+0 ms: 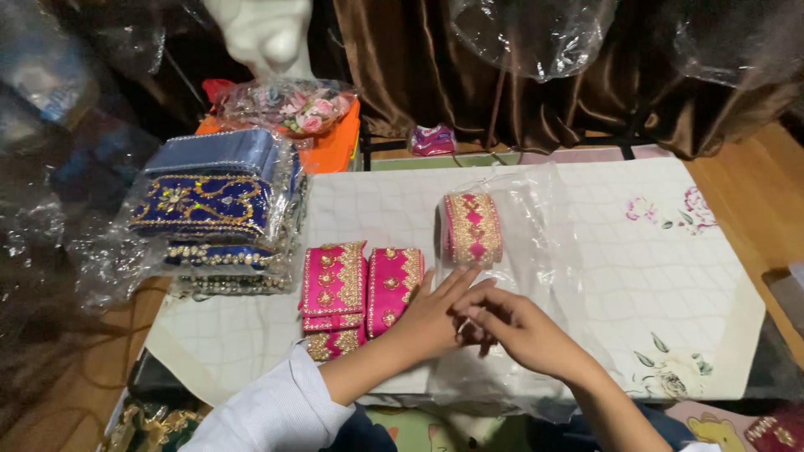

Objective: The person places folded pink and gold embroidered textiles onto a clear plastic sheet on a table. They fold the sheet over the items and smooth it to create a wrapped package. The person handles the textiles and plastic by hand without tools.

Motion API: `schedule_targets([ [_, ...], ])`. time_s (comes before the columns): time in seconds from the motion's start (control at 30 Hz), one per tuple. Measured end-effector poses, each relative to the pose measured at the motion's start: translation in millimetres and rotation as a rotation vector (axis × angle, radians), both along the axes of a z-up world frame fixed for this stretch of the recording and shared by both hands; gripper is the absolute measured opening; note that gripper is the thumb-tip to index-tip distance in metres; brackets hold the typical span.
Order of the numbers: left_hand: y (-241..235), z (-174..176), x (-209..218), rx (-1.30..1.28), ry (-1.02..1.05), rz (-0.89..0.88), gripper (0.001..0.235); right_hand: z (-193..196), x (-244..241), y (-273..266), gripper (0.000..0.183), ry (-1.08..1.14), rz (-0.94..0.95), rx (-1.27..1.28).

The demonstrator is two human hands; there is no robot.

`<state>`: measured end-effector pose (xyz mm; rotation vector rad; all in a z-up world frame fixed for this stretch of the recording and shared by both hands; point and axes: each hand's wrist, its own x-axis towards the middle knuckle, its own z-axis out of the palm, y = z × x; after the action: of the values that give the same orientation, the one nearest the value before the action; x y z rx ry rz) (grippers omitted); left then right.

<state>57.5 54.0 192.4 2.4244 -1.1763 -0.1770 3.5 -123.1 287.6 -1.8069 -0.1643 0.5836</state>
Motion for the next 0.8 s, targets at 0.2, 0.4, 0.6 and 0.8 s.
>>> schedule_targets([
  [0.2,34,-11,10,0.102,-0.150,0.281,0.077,-21,15,29,0.033,0.077,-0.357,0.252],
  [0.4,64,-8,7,0.384,-0.068,0.382,0.066,-21,19,56,0.050,0.192,-0.532,0.359],
  [0.6,68,-24,3,0.606,0.025,0.322,0.069,-25,19,82,0.079,0.468,-0.566,0.449],
  [0.8,66,-19,0,0.612,0.087,0.319,0.071,-81,28,93,0.092,0.599,-0.584,0.331],
])
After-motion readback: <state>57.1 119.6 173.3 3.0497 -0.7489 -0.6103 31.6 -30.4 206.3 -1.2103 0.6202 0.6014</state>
